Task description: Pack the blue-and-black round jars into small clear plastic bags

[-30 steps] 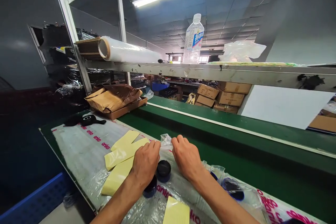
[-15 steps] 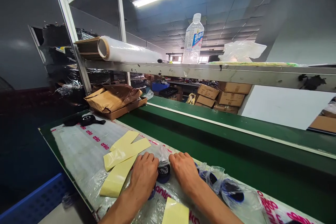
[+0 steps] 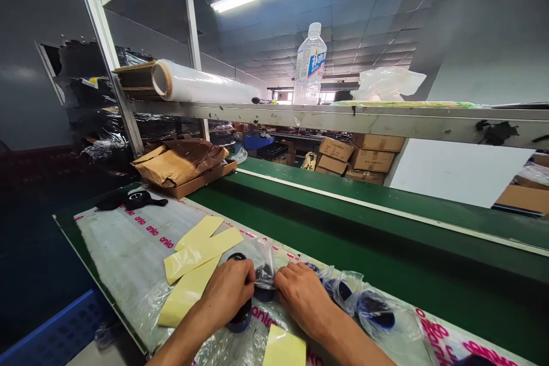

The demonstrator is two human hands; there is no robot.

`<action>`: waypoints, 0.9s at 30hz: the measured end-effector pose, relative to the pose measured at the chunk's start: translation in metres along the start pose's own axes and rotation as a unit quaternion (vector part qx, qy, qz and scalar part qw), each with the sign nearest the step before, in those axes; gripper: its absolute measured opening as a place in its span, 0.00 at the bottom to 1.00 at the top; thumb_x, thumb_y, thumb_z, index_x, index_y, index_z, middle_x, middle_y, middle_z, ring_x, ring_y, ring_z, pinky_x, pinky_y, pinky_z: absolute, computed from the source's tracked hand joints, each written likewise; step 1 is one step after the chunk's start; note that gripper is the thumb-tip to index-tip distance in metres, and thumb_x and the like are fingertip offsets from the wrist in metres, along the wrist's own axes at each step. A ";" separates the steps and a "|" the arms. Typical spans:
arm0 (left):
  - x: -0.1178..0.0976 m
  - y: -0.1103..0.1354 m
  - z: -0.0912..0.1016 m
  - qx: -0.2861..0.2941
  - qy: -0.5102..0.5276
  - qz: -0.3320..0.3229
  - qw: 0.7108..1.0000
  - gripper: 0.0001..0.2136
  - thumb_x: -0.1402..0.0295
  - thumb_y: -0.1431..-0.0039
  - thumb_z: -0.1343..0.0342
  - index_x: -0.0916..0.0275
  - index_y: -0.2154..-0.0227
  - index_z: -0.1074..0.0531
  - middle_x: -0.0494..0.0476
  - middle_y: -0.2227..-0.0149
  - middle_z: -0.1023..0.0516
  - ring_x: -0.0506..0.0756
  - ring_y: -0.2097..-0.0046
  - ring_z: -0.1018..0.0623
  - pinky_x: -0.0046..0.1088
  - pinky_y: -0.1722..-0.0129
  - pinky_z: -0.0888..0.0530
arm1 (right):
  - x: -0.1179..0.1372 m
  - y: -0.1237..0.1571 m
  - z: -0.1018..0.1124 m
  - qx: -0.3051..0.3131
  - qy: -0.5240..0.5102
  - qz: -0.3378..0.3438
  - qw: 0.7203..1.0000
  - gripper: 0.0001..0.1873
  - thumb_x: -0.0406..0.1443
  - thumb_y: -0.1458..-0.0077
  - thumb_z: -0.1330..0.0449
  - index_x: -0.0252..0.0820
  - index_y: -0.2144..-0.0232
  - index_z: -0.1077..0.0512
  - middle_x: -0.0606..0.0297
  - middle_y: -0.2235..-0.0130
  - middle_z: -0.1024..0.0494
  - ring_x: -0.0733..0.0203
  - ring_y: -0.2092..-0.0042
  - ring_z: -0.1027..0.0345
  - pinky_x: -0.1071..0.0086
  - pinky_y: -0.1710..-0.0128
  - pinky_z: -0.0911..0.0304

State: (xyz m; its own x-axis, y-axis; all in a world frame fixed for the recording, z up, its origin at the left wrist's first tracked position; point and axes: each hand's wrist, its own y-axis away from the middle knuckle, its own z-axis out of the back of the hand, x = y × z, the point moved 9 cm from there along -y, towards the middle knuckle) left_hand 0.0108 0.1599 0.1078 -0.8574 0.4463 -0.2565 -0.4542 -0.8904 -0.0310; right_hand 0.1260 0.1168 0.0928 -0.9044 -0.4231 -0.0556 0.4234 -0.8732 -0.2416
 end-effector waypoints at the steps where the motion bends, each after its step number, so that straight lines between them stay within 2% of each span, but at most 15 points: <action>1: -0.002 -0.001 0.000 0.003 0.003 -0.001 1.000 0.09 0.76 0.48 0.45 0.56 0.69 0.24 0.47 0.68 0.18 0.53 0.63 0.20 0.26 0.67 0.33 | 0.000 0.001 -0.001 -0.002 0.005 0.007 1.000 0.03 0.30 0.39 0.38 0.42 0.66 0.27 0.65 0.63 0.19 0.56 0.60 0.28 0.63 0.59 0.43; 4: -0.010 -0.004 -0.002 0.008 -0.014 -0.001 1.000 0.09 0.76 0.46 0.46 0.57 0.67 0.23 0.51 0.66 0.17 0.56 0.60 0.19 0.28 0.64 0.32 | -0.003 0.002 -0.003 -0.008 0.040 0.026 0.999 0.03 0.30 0.39 0.38 0.41 0.66 0.27 0.63 0.64 0.20 0.54 0.61 0.29 0.61 0.58 0.42; 7: -0.022 -0.011 -0.008 0.020 -0.048 -0.005 0.999 0.10 0.77 0.43 0.47 0.61 0.65 0.22 0.58 0.63 0.17 0.62 0.57 0.19 0.34 0.61 0.29 | -0.006 0.004 -0.007 -0.002 0.075 0.028 0.997 0.02 0.30 0.39 0.39 0.40 0.64 0.26 0.59 0.64 0.20 0.51 0.60 0.28 0.57 0.51 0.41; 10: -0.029 -0.017 -0.018 0.044 -0.084 -0.005 0.995 0.10 0.79 0.41 0.48 0.66 0.62 0.22 0.64 0.60 0.17 0.65 0.56 0.19 0.39 0.58 0.26 | -0.004 0.005 -0.016 0.027 0.101 0.022 0.994 0.05 0.30 0.38 0.42 0.39 0.63 0.24 0.57 0.64 0.20 0.48 0.57 0.29 0.48 0.40 0.49; 13: -0.030 -0.021 -0.026 0.063 -0.116 0.002 0.991 0.10 0.80 0.38 0.48 0.68 0.62 0.22 0.64 0.59 0.17 0.62 0.55 0.18 0.41 0.55 0.24 | 0.006 0.005 -0.030 0.071 0.119 0.033 0.990 0.10 0.30 0.37 0.44 0.36 0.63 0.22 0.54 0.66 0.19 0.45 0.54 0.29 0.43 0.36 0.57; 17: -0.031 -0.022 -0.026 0.061 -0.127 -0.007 0.990 0.10 0.80 0.36 0.49 0.68 0.63 0.22 0.62 0.60 0.18 0.59 0.56 0.19 0.41 0.54 0.24 | 0.011 0.001 -0.032 0.090 0.101 0.029 0.990 0.11 0.31 0.37 0.45 0.32 0.62 0.22 0.49 0.66 0.18 0.44 0.54 0.29 0.45 0.39 0.51; 21: -0.031 -0.024 -0.016 0.029 -0.087 -0.036 0.995 0.09 0.76 0.40 0.48 0.63 0.64 0.22 0.59 0.61 0.17 0.60 0.57 0.18 0.35 0.58 0.26 | 0.002 -0.003 -0.013 0.046 0.037 0.002 0.998 0.04 0.31 0.44 0.39 0.38 0.66 0.23 0.57 0.67 0.18 0.49 0.57 0.29 0.56 0.49 0.41; 24: -0.029 -0.027 -0.008 0.002 -0.061 -0.041 0.997 0.09 0.74 0.44 0.47 0.60 0.64 0.23 0.55 0.62 0.17 0.60 0.58 0.18 0.32 0.61 0.29 | -0.004 -0.006 -0.003 0.020 0.037 -0.009 0.999 0.01 0.32 0.43 0.38 0.41 0.68 0.25 0.61 0.67 0.19 0.51 0.57 0.30 0.60 0.55 0.40; 27: -0.028 -0.031 -0.008 -0.005 -0.053 -0.044 0.998 0.09 0.73 0.44 0.47 0.59 0.64 0.24 0.55 0.64 0.17 0.61 0.58 0.18 0.32 0.62 0.29 | -0.004 -0.009 -0.003 0.002 0.055 -0.002 0.998 0.04 0.31 0.40 0.40 0.40 0.67 0.26 0.59 0.67 0.20 0.51 0.56 0.31 0.59 0.56 0.40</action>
State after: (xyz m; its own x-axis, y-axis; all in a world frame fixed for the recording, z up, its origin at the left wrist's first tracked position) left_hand 0.0509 0.1740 0.1082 -0.8354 0.5291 -0.1488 -0.5267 -0.8481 -0.0586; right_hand 0.1263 0.1270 0.0920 -0.9062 -0.3913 -0.1606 0.4202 -0.8758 -0.2373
